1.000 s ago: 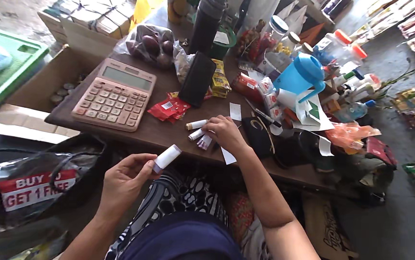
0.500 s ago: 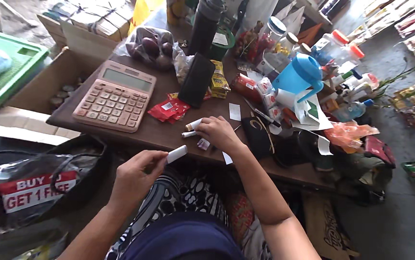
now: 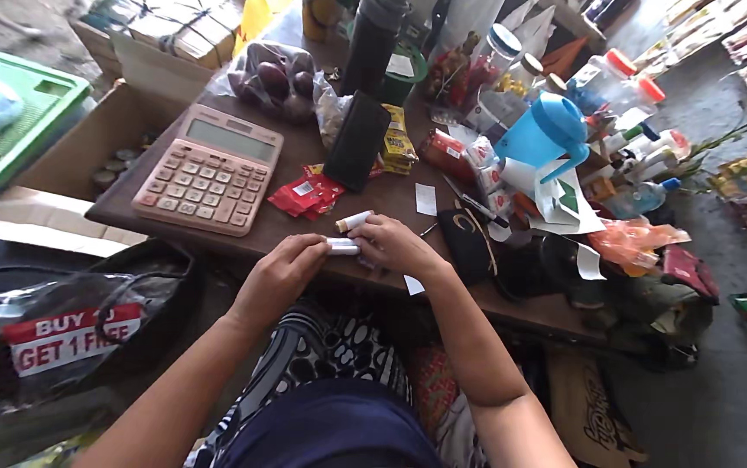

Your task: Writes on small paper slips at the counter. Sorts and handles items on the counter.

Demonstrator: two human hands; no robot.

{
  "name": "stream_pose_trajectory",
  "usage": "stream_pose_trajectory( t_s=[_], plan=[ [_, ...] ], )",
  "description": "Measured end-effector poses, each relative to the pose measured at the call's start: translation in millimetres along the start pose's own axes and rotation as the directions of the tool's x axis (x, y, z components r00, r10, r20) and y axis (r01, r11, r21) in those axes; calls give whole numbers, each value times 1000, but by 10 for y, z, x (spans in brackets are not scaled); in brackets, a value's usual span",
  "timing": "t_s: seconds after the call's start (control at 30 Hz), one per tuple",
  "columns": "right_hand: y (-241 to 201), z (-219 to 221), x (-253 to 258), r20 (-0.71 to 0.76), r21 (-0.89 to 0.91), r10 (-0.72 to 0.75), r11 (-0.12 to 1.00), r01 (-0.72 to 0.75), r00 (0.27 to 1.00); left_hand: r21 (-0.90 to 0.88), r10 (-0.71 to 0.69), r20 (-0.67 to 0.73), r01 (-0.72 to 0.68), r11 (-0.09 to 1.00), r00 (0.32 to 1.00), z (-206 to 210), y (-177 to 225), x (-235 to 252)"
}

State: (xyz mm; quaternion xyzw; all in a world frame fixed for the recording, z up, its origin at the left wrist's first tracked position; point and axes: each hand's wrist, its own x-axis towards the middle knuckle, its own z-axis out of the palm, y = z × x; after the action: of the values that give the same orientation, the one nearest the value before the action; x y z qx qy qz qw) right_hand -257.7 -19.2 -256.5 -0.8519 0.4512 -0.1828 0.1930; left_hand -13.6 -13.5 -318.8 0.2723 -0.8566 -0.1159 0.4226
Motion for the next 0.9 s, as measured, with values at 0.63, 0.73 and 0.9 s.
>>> stream_pose_trajectory(
  t_s=[0.63, 0.73, 0.9],
  plan=[
    [-113, 104, 18, -59, 63, -59, 996, 63, 997, -145, -165, 83, 175, 974, 983, -18, -47, 171],
    [-111, 119, 20, -57, 69, -37, 997, 41, 998, -135, -197, 98, 209, 968, 975, -20, -45, 202],
    [-110, -216, 49, -35, 43, -4, 999, 6, 999, -103, -187, 151, 204, 974, 971, -49, -97, 246]
  ],
)
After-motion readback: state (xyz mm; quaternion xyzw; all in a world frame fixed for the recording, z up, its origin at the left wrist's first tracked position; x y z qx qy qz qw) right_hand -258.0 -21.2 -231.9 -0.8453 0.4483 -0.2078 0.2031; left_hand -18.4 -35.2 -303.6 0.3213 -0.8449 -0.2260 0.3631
